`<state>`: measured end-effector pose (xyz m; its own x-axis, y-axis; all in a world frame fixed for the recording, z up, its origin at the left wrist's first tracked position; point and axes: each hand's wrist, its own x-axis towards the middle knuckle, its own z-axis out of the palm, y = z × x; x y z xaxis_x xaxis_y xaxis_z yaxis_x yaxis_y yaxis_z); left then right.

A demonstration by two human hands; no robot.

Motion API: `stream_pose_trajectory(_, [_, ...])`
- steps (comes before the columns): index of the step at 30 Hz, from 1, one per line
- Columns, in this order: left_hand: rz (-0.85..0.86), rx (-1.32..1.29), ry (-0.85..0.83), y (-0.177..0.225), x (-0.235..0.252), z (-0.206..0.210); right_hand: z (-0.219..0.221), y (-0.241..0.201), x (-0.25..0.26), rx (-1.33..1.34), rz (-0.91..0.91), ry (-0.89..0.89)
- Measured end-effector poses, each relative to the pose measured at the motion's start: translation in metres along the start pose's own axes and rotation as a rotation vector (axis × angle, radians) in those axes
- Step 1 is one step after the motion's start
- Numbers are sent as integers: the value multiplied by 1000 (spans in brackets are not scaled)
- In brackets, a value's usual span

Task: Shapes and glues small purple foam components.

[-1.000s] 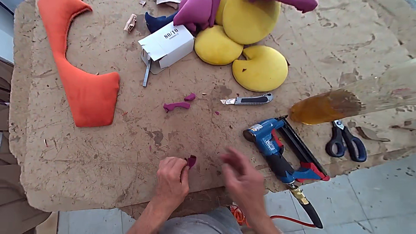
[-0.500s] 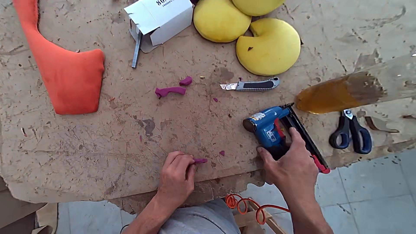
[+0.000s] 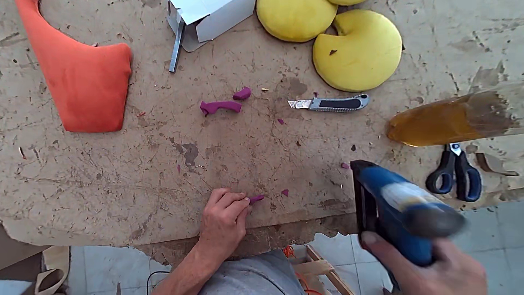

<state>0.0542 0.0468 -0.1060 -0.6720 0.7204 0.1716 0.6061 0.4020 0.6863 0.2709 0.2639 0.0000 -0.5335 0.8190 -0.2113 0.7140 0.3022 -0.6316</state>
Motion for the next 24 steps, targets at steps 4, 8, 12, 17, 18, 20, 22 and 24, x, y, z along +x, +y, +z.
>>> stream_pose_trajectory(4, [-105,-138,42,-1,1,2,-3,0,-36,326,-46,-174])
stream_pose_trajectory(8, [-201,-245,77,0,2,5,11,-19,-50,238,-68,-310])
stream_pose_trajectory(12, [-202,-200,91,0,0,8,27,-59,-41,-107,-174,-386])
stream_pose_trajectory(17, [-161,-144,132,0,-3,12,49,-74,-31,-316,-243,-405])
stream_pose_trajectory(18, [-161,-144,136,0,-4,13,52,-75,-29,-332,-254,-400])
stream_pose_trajectory(20, [-164,-146,142,0,-4,13,54,-77,-26,-348,-273,-397])
stream_pose_trajectory(22, [-170,-152,146,0,-4,14,56,-79,-24,-360,-291,-395])
stream_pose_trajectory(24, [-166,-154,147,1,-4,14,57,-80,-21,-381,-303,-408])
